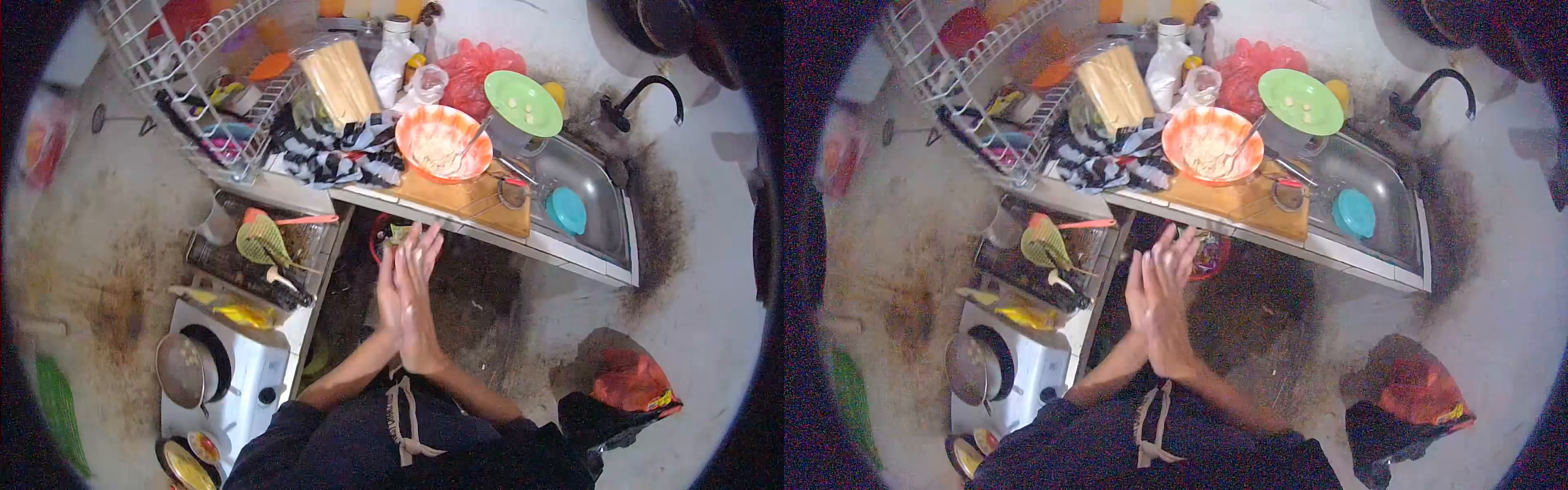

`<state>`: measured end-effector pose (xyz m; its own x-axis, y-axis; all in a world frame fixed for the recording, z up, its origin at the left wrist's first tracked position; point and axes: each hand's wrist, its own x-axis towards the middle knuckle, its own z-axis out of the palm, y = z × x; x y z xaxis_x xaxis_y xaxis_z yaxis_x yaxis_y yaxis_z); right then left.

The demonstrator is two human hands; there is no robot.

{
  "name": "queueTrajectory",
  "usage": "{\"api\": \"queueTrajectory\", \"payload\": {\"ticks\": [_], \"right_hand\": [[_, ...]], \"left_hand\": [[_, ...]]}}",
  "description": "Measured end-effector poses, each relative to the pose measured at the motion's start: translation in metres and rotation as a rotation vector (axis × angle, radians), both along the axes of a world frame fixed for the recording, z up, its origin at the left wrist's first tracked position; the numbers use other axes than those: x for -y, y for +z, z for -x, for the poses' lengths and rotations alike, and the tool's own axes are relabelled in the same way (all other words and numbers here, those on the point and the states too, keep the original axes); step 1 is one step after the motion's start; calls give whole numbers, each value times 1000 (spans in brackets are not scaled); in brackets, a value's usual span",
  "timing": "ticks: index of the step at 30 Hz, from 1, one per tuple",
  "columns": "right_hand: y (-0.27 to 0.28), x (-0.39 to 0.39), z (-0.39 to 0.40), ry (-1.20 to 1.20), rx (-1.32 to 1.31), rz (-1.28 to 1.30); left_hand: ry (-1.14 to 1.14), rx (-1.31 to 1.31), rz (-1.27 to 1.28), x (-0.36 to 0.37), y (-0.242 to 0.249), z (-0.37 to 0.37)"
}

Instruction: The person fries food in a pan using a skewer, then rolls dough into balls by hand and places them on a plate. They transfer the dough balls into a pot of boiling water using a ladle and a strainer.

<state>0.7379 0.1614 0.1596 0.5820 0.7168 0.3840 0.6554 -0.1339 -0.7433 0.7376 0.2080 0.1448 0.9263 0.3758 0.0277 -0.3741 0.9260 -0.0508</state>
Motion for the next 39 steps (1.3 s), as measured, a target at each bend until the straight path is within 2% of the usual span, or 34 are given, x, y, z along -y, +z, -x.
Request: {"api": "queueTrajectory", "payload": {"ticks": [1,2,3,5,6,7,9,11,12,13,15,16,18,19,21,23,25,26,27,29,30,31,33,35,37,39], "right_hand": [[6,-11,-15,-117,58,119],[-2,-15,-31,-126,54,32],[-4,-20,-46,-143,46,31],[-7,-27,-72,-200,-52,-78],[-13,-29,-72,-212,-44,-15],[-18,-31,-70,-203,18,38],[-14,-31,-59,-241,30,140],[-32,-42,-50,-282,-49,325],[-47,-58,-53,-338,-80,634],[-11,-31,-34,-25,-139,-175],[-13,-32,-62,3,-43,-49],[-7,-34,-74,17,-44,-52],[13,-37,-94,94,108,-1],[21,-39,-100,99,103,-3],[38,-44,-113,113,388,152],[50,-47,-136,170,424,136],[59,-53,-167,205,197,57],[61,-51,-178,218,82,24],[61,-48,-182,216,85,21],[59,-45,-184,197,172,52],[60,-42,-183,199,185,81],[59,-37,-179,211,184,76],[54,-27,-172,419,-12,-178],[44,-24,-182,474,-55,-206],[47,-28,-212,408,233,-97],[51,-41,-235,387,184,-76]], "left_hand": [[45,41,315,4,0,-2],[109,-218,-505,0,-11,-2],[8,-508,-670,4,0,9],[35,-608,-672,15,-7,-1],[80,-641,-682,8,-13,-7],[27,-480,-697,-6,-10,-14],[31,-279,-458,-14,-17,-30],[-153,-142,-354,-42,-25,-47],[-178,-165,-406,-55,-19,-56],[-134,-137,-468,-55,-14,-60],[-244,-55,-571,-55,-30,-66],[-231,-61,-574,-53,-28,-68],[-342,56,-298,-48,-17,-75],[-337,51,-299,-49,-9,-79],[-366,104,-378,-56,13,-90],[-328,13,-383,-43,25,-95],[-241,8,-441,-15,36,-100],[-152,-178,-521,-11,48,-110],[-153,-176,-525,-9,48,-118],[88,-188,-548,-12,45,-135],[93,225,-21,-15,41,-141],[104,224,-26,-25,39,-144],[316,-140,-423,-50,60,-155],[356,-212,-446,-50,59,-162],[395,-285,-460,-42,57,-167],[409,-379,-433,-19,57,-178]]}}
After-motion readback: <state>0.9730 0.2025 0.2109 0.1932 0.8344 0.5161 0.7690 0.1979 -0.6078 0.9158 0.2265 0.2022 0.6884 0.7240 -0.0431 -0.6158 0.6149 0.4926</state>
